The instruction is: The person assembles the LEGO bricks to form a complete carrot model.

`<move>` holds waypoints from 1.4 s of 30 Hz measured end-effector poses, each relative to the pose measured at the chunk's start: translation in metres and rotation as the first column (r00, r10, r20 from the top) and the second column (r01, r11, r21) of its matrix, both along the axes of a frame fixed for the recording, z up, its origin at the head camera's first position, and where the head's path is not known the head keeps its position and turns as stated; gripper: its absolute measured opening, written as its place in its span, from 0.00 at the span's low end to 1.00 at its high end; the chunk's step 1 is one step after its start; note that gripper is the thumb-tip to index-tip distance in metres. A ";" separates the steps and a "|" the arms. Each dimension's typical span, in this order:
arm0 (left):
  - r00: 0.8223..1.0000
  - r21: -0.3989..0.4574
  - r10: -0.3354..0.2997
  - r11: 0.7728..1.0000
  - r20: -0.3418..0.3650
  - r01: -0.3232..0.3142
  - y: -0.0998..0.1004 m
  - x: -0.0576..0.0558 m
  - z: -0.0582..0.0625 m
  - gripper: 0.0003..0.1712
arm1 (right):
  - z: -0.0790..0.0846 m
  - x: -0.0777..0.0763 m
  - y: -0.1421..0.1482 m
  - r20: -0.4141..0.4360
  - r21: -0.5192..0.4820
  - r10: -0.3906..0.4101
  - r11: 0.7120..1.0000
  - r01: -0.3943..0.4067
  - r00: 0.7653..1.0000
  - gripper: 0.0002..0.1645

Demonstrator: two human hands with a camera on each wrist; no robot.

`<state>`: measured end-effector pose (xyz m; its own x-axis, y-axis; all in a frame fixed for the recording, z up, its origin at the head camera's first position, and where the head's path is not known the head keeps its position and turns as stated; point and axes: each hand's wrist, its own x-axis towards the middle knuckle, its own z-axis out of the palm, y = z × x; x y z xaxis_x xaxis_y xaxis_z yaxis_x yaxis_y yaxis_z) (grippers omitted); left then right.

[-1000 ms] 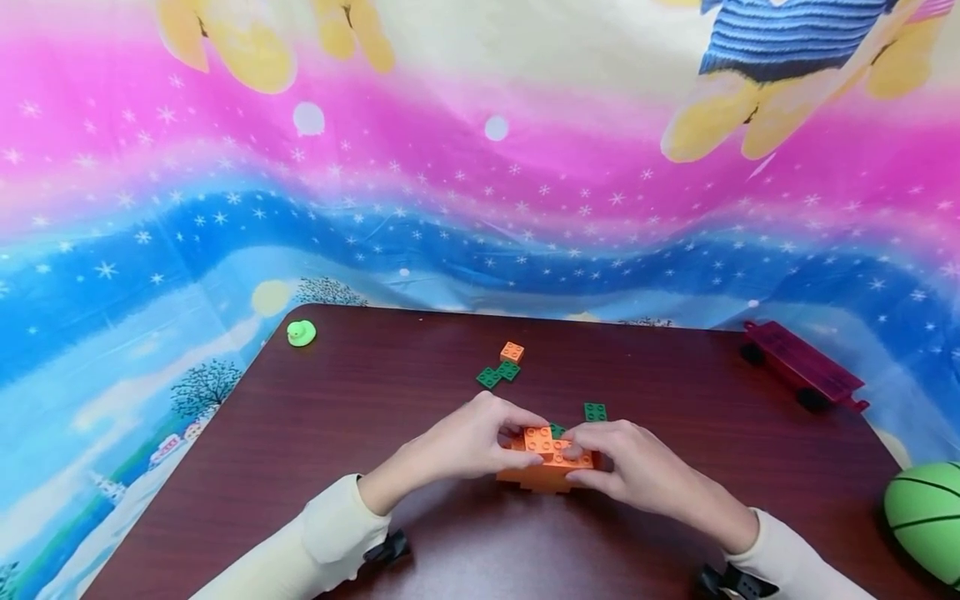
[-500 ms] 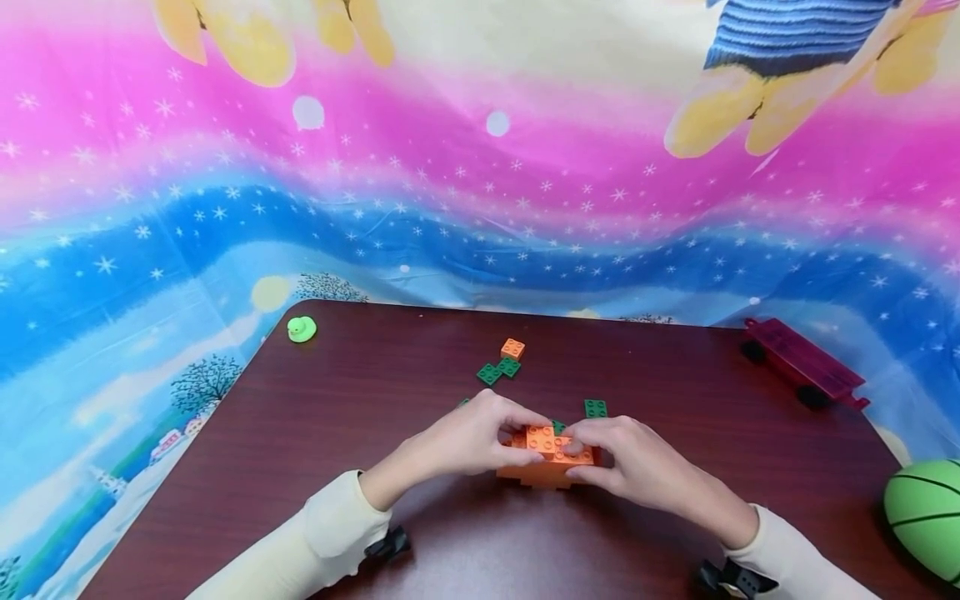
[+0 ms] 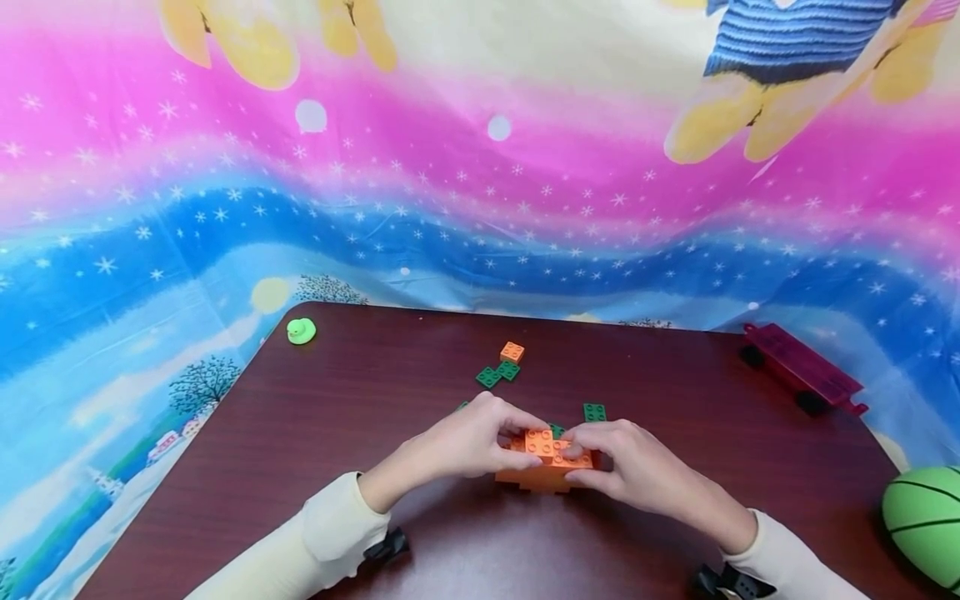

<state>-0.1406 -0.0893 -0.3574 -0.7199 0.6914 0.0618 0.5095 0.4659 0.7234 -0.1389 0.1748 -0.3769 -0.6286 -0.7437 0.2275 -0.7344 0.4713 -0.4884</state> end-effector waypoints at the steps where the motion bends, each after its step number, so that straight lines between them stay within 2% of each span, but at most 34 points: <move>1: 1.000 0.000 0.001 1.000 0.001 -0.001 0.000 0.000 0.000 0.22 | 0.000 0.000 0.000 0.000 0.000 -0.001 1.000 0.001 1.000 0.12; 33: 0.998 -0.059 0.034 0.998 0.046 -0.031 0.002 0.000 0.008 0.21 | 0.001 0.000 -0.001 0.045 -0.025 0.013 1.000 -0.012 0.999 0.11; 36: 0.999 -0.073 0.037 0.997 0.017 -0.036 0.004 0.002 0.007 0.22 | 0.001 0.000 0.000 0.041 -0.031 0.016 0.999 -0.015 0.999 0.11; 42: 0.994 -0.104 0.056 0.992 -0.094 -0.065 0.007 0.009 0.003 0.22 | 0.000 0.000 0.000 0.023 -0.036 0.020 0.999 -0.019 1.000 0.12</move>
<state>-0.1318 -0.0823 -0.3542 -0.7553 0.6529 0.0564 0.5391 0.5701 0.6199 -0.1392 0.1748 -0.3767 -0.6196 -0.7476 0.2393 -0.7313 0.4390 -0.5220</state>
